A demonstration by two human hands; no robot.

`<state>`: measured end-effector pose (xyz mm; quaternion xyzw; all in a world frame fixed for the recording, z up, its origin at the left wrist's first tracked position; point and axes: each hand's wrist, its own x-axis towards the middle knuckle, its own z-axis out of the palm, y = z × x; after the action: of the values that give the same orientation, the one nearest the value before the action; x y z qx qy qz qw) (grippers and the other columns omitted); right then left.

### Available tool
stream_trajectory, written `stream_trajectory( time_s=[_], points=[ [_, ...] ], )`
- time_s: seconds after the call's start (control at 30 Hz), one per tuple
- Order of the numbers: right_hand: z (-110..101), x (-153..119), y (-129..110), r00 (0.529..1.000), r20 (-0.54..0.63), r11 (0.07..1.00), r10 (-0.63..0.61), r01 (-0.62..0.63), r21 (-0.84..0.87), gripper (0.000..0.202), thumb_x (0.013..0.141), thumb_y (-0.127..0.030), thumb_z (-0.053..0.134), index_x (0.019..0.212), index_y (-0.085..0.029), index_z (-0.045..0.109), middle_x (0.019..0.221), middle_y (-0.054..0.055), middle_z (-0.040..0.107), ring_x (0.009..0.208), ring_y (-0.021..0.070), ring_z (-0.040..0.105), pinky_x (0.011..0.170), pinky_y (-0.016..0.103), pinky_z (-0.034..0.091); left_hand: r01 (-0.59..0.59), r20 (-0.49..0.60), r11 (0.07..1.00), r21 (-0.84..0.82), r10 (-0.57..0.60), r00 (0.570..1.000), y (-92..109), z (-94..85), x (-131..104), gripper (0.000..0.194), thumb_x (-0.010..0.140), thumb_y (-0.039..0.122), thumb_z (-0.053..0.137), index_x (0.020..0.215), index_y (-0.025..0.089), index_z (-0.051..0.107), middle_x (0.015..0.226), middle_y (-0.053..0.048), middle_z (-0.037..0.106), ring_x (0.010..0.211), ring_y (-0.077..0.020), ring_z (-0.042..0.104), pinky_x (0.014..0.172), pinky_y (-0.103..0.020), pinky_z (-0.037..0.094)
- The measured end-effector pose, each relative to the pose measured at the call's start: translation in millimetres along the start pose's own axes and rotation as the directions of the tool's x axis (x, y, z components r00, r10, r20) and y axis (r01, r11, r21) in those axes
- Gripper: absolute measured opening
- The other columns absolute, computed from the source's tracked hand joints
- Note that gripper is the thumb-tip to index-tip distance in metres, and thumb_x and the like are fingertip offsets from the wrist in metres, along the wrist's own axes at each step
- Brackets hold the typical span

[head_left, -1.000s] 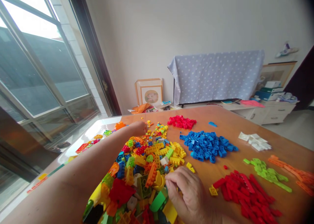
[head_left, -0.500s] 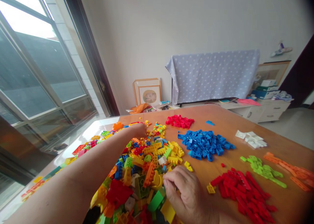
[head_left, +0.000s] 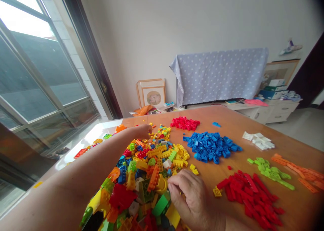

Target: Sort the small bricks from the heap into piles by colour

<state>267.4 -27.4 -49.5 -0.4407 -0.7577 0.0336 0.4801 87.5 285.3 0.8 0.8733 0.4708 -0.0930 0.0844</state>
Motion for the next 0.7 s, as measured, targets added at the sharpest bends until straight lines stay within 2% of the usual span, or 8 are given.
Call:
stream_trajectory(
  time_s=[0.1, 0.2, 0.37, 0.47, 0.6, 0.7],
  points=[
    [0, 0, 1, 1.000, 0.002, 1.000, 0.001, -0.001, -0.001, 0.012, 0.096, -0.014, 0.052, 0.096, -0.022, 0.060, 0.078, 0.003, 0.059, 0.074, 0.0195, 0.056, 0.067, 0.033, 0.042, -0.056, 0.063, 0.998, -0.030, 0.058, 0.996, 1, 7.2, 0, 0.036, 0.063, 0.021, 0.069, 0.099, 0.022, 0.073, 0.096, -0.003, 0.074, 0.079, -0.0187, 0.064, 0.061, -0.023, 0.043],
    [0, 0, 1, 1.000, 0.001, 1.000, -0.007, 0.007, 0.000, 0.012, 0.096, -0.013, 0.052, 0.096, -0.022, 0.060, 0.079, 0.003, 0.060, 0.075, 0.0196, 0.056, 0.068, 0.033, 0.042, -0.082, 0.080, 0.996, -0.036, 0.085, 0.993, 3, 13.8, 3, 0.030, 0.059, 0.023, 0.073, 0.089, 0.022, 0.075, 0.089, -0.002, 0.074, 0.078, -0.0190, 0.063, 0.060, -0.023, 0.042],
    [0, 1, 0, 1.000, 0.007, 1.000, -0.002, 0.002, -0.005, 0.012, 0.096, -0.013, 0.052, 0.095, -0.022, 0.060, 0.078, 0.003, 0.060, 0.074, 0.0194, 0.056, 0.068, 0.032, 0.042, -0.081, 0.087, 0.993, -0.085, 0.088, 0.992, 2, 12.1, 7, 0.029, 0.060, 0.026, 0.076, 0.089, 0.021, 0.075, 0.083, 0.000, 0.073, 0.075, -0.0174, 0.063, 0.059, -0.022, 0.043],
    [0, 1, 0, 1.000, 0.000, 1.000, 0.002, -0.002, 0.003, 0.012, 0.095, -0.013, 0.052, 0.094, -0.022, 0.060, 0.078, 0.003, 0.060, 0.074, 0.0191, 0.057, 0.068, 0.032, 0.042, -0.041, 0.046, 0.992, -0.118, 0.046, 0.998, -1, 1.4, 16, 0.027, 0.069, 0.027, 0.074, 0.096, 0.019, 0.075, 0.088, -0.001, 0.074, 0.076, -0.0165, 0.065, 0.062, -0.022, 0.046],
    [0, 1, 1, 1.000, -0.002, 1.000, -0.004, 0.004, 0.015, 0.011, 0.094, -0.013, 0.053, 0.095, -0.022, 0.060, 0.078, 0.003, 0.061, 0.074, 0.0187, 0.057, 0.068, 0.032, 0.042, 0.049, -0.034, 0.994, -0.101, -0.053, 0.998, 2, -13.8, 42, 0.028, 0.089, 0.033, 0.068, 0.110, 0.015, 0.070, 0.091, -0.003, 0.071, 0.077, -0.0169, 0.066, 0.068, -0.028, 0.053],
    [1, 1, 3, 1.000, 0.017, 1.000, -0.005, 0.005, 0.011, 0.011, 0.094, -0.014, 0.053, 0.096, -0.021, 0.061, 0.079, 0.003, 0.062, 0.075, 0.0185, 0.058, 0.068, 0.031, 0.042, 0.070, -0.082, 0.995, -0.066, -0.075, 0.994, 9, -14.6, 61, 0.029, 0.095, 0.038, 0.066, 0.109, 0.013, 0.067, 0.100, -0.005, 0.069, 0.087, -0.0186, 0.067, 0.078, -0.035, 0.057]
  ],
)
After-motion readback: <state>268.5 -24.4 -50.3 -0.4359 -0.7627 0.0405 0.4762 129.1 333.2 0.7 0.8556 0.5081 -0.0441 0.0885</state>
